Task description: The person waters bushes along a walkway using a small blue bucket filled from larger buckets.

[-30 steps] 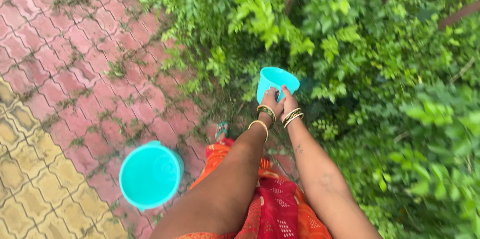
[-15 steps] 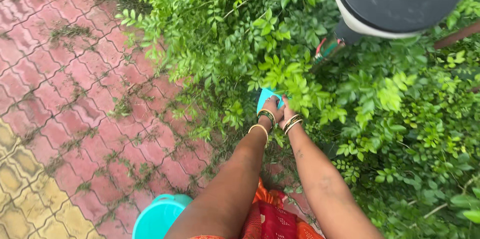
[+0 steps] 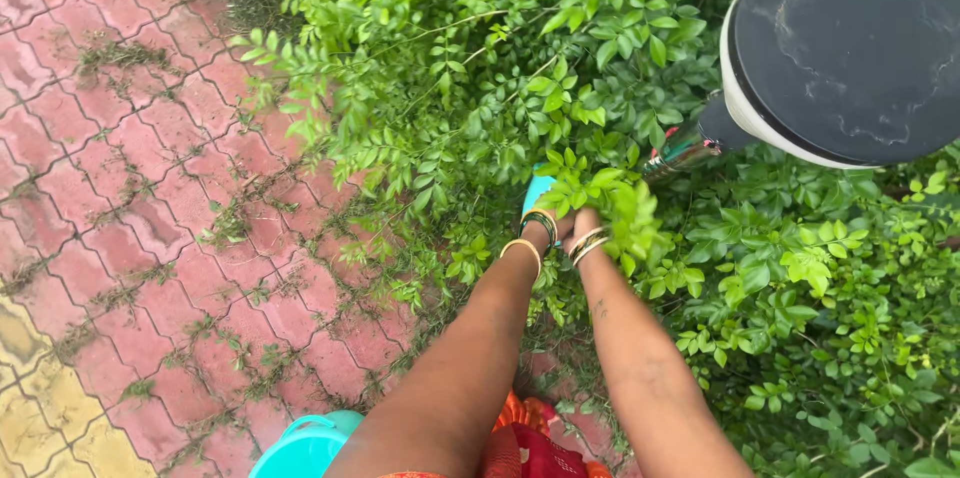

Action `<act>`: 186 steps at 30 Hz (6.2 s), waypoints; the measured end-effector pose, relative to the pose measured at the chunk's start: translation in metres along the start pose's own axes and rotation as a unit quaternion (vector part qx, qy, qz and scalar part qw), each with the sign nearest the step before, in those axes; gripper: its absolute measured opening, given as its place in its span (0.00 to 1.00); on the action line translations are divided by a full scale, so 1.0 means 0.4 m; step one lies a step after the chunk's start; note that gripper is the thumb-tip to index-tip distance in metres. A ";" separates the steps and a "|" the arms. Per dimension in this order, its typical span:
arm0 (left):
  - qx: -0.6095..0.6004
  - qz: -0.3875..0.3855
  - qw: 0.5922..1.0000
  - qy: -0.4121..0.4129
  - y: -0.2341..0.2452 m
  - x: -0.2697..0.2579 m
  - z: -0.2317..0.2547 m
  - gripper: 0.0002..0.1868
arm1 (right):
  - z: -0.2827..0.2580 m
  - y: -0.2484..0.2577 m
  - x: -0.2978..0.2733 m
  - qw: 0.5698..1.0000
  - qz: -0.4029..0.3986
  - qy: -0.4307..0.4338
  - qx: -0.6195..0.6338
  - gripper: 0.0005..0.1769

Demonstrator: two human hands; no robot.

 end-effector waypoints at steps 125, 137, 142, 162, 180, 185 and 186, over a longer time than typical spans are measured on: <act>0.028 -0.042 0.993 0.105 1.771 0.496 -1.447 0.42 | 0.808 -2.046 0.936 0.997 0.031 0.055 -0.043 0.29; -0.068 0.143 0.973 0.167 2.029 0.532 -1.662 0.32 | 0.910 -2.229 1.131 0.995 -0.003 0.045 -0.093 0.31; -0.065 0.113 0.973 0.191 2.130 0.628 -1.719 0.30 | 0.945 -2.358 1.245 0.995 -0.079 -0.068 -0.010 0.32; 0.078 -0.074 0.963 0.248 2.430 1.212 -1.572 0.25 | 0.611 -2.634 1.706 0.972 -0.199 -0.094 0.081 0.34; -0.001 -0.114 0.975 0.193 2.448 1.345 -1.909 0.28 | 0.725 -2.796 1.776 0.993 0.028 -0.115 -0.008 0.29; -0.065 -0.061 0.971 0.222 2.624 1.301 -2.081 0.32 | 0.857 -2.967 1.837 0.993 0.040 -0.104 -0.044 0.29; -0.073 -0.036 0.973 0.215 2.665 1.294 -2.109 0.31 | 0.884 -3.005 1.846 0.994 0.015 -0.101 -0.031 0.31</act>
Point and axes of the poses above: each hand's wrist, its own x-axis towards the middle knuckle, its own y-axis out of the back of the hand, z = x × y, the point moved 6 cm from there along x, towards the middle knuckle, and after that the axes turned 3 degrees about x, right-handed, at the moved point
